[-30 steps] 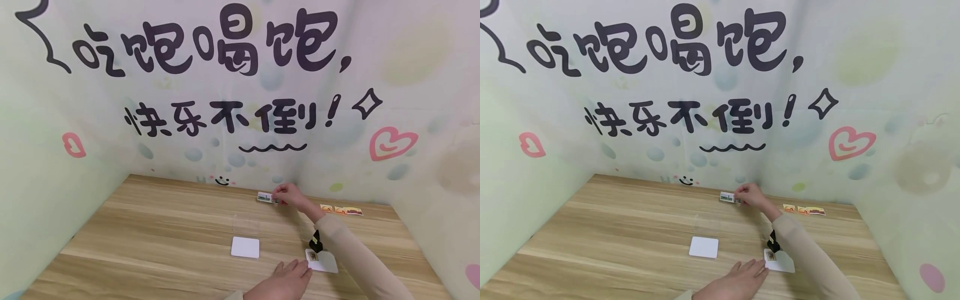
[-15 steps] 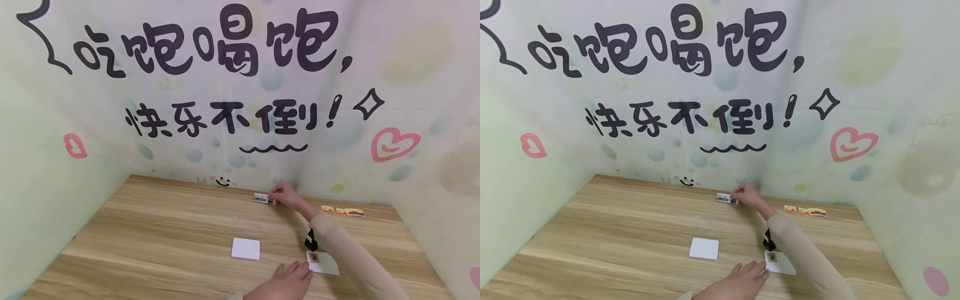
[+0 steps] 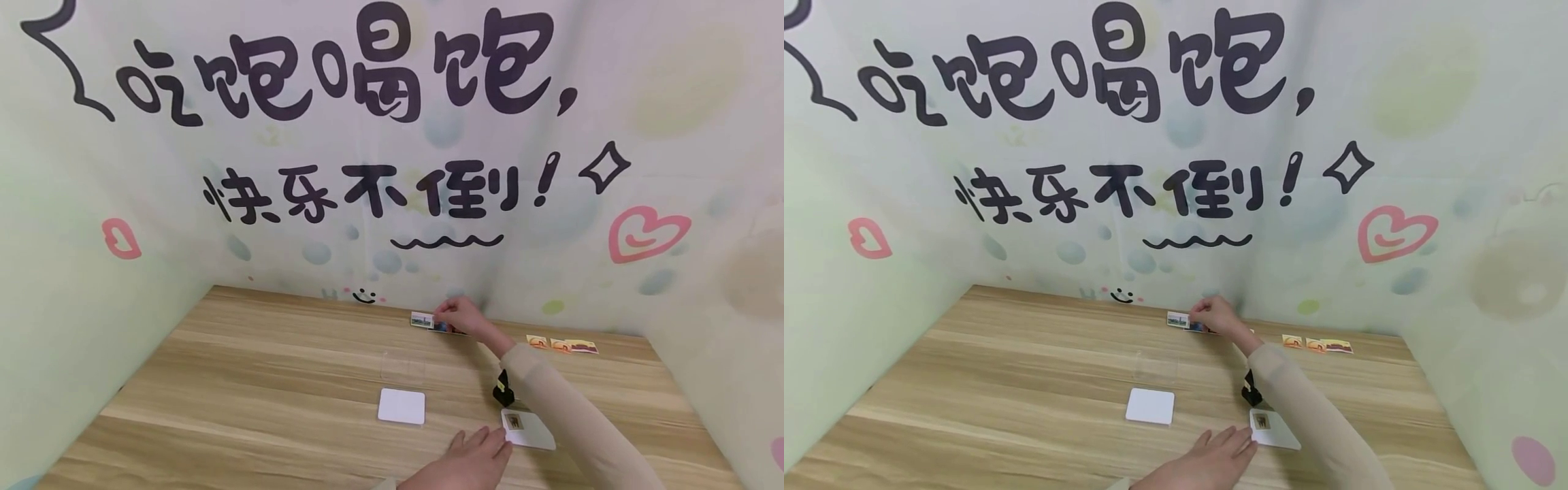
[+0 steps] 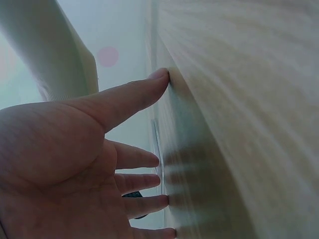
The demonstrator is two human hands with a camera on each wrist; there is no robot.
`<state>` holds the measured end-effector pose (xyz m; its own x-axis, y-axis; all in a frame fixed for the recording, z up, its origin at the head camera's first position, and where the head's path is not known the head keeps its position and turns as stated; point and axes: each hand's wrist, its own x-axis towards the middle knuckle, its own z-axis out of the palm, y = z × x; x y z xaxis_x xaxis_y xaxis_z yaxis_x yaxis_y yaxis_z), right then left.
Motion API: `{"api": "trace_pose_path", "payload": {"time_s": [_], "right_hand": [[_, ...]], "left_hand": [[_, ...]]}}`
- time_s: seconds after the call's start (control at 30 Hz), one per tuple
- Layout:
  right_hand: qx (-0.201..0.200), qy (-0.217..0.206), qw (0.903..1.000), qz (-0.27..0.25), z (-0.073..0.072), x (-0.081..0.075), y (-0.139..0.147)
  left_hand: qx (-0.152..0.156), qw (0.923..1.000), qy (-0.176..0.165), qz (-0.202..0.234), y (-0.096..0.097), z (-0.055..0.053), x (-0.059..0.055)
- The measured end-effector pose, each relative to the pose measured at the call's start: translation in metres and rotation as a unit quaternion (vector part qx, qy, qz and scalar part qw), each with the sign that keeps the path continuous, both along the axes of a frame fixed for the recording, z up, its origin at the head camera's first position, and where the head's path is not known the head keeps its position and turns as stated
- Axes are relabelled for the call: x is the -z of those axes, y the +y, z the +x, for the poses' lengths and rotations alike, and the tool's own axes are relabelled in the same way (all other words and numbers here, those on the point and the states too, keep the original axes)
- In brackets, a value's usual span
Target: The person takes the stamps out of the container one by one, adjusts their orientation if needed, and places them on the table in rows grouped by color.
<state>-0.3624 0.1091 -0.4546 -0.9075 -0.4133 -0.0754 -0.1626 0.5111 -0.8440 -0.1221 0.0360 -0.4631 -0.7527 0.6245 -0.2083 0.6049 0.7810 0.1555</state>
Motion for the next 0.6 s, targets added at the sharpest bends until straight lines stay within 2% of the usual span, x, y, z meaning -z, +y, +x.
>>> {"api": "trace_pose_path", "payload": {"time_s": [0.37,0.6], "right_hand": [[0.009,0.003,1.0000,0.003,-0.0016,0.0019,-0.0082],[0.019,-0.002,0.9998,0.007,-0.0005,0.0012,-0.0088]], "left_hand": [[0.015,0.9995,-0.024,0.015,-0.0027,-0.0032,0.0013],[0.004,0.9994,-0.032,0.012,-0.0006,-0.0031,0.0009]]}}
